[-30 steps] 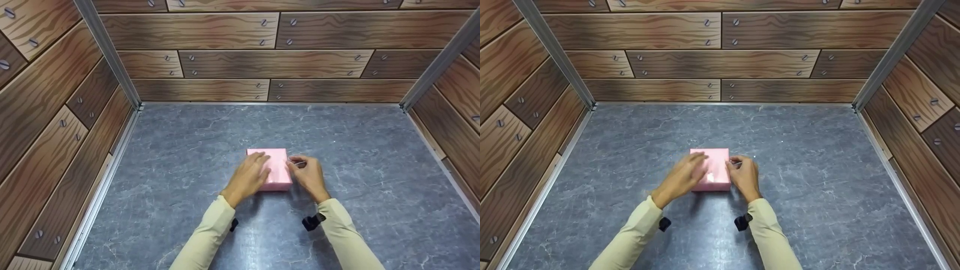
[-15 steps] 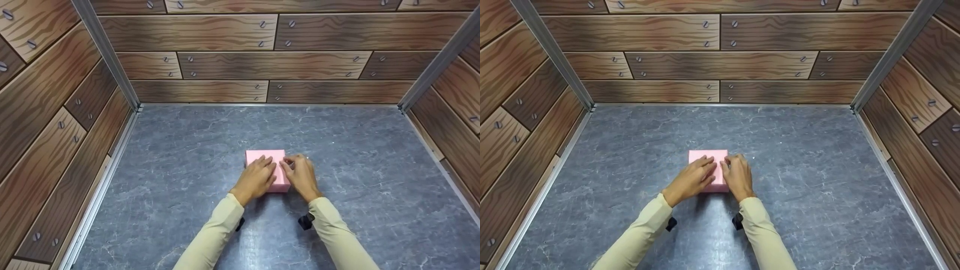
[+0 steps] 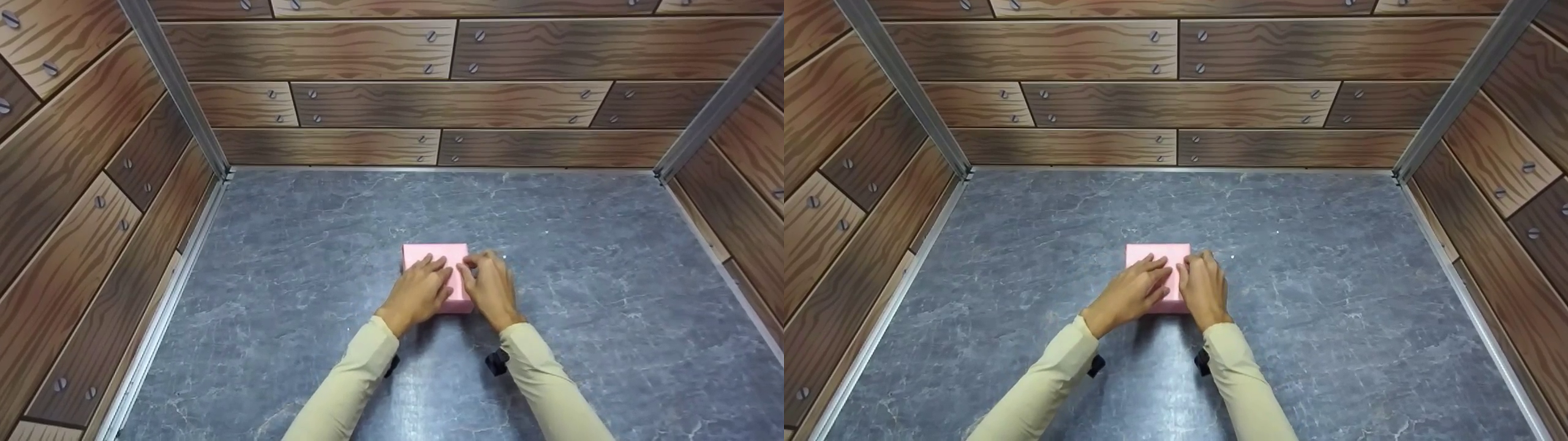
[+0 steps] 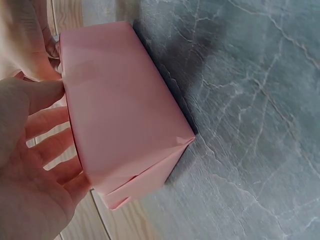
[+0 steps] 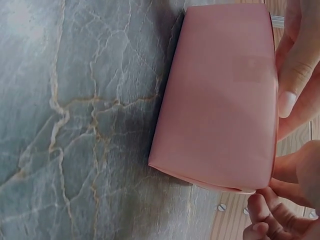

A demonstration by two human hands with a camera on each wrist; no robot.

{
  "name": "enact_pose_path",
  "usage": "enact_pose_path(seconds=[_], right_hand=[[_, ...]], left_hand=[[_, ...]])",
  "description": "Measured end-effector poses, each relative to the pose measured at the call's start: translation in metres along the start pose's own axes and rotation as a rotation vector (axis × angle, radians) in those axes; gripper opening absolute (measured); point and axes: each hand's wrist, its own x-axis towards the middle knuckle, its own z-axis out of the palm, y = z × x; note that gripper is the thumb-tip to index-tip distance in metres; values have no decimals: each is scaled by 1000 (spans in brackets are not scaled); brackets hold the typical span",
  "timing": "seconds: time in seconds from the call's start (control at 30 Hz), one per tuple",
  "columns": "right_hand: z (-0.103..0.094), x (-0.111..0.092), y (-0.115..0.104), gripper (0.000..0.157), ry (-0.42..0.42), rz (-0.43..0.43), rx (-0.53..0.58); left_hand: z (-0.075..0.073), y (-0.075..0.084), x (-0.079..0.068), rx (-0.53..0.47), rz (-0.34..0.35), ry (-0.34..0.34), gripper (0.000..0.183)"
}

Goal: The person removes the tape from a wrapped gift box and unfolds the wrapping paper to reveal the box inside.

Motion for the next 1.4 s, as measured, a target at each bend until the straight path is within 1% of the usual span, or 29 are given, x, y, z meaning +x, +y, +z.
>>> enact_pose_path(seconds=[0.33, 0.67, 0.97, 1.1, 1.4], right_hand=[[-2, 2, -1, 12, 35, -12, 12], [-3, 2, 2, 12, 53, -28, -39], [0, 2, 5, 11, 38, -51, -73], [2, 1, 7, 11, 45, -65, -77], [3, 0, 10, 11, 48, -35, -59]], left_hand=[[-4, 1, 1, 9, 12, 2, 40], [0, 1, 2, -3, 13, 21, 39], [2, -1, 0, -13, 15, 29, 39], [3, -1, 0, -15, 16, 34, 38], [3, -1, -1, -7, 0, 22, 36]])
